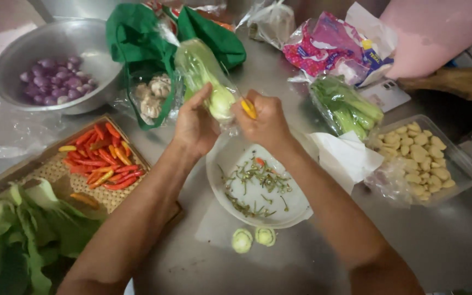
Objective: Removing stems from chilies and preparing leafy green vegetables on a prep table
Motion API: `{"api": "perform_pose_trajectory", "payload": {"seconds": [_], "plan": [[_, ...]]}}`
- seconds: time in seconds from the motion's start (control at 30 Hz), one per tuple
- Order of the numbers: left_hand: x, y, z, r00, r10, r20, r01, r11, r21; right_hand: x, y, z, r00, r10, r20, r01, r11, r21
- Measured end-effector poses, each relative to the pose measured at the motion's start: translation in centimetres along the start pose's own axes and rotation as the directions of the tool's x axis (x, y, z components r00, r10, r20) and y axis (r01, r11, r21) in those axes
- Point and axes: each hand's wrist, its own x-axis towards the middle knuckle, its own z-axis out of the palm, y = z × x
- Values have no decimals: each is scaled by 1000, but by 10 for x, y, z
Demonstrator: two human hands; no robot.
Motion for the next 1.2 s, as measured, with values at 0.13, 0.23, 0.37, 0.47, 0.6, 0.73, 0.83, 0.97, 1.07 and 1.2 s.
{"api": "perform_pose_trajectory", "payload": {"seconds": [0.13, 0.23, 0.37, 0.47, 0.6, 0.73, 0.83, 0.97, 1.07, 1.2], "plan": [[9, 13, -12, 996, -80, -49, 77, 996, -46, 7, 41, -25, 992, -106, -71, 100, 991, -86], [2, 15, 11, 999, -31, -41, 25, 990, -140, 24, -32, -23, 925, 349, -151, -275, 888, 370], [22, 8, 12, 997, 35, -73, -44, 991, -129, 22, -55, -27, 913, 408, 15, -367, 804, 468], [30, 5, 18, 977, 124, -171, -164, 955, -246, 2, -20, -12, 973, 229, 32, -229, 933, 279], [27, 5, 29, 958, 181, -222, -231, 947, -223, 1, -13, 3, 979, 107, -176, -107, 994, 7], [39, 8, 11, 936, 235, -264, -231, 972, 47, 9, -17, -4, 974, -87, -211, 56, 987, -148], [26, 8, 24, 899, 265, -348, -268, 963, 39, 11, 11, -2, 965, 31, -261, -36, 999, -12], [34, -17, 27, 922, 237, -306, -277, 956, -94, 26, -31, 0, 807, 564, -174, -378, 720, 583], [58, -30, 5, 957, 184, -224, -220, 964, -151, 31, -33, -3, 796, 598, -97, -407, 646, 645], [57, -13, 4, 970, 123, -212, -128, 992, -9, 42, -29, -20, 748, 624, -226, -373, 677, 635]]}}
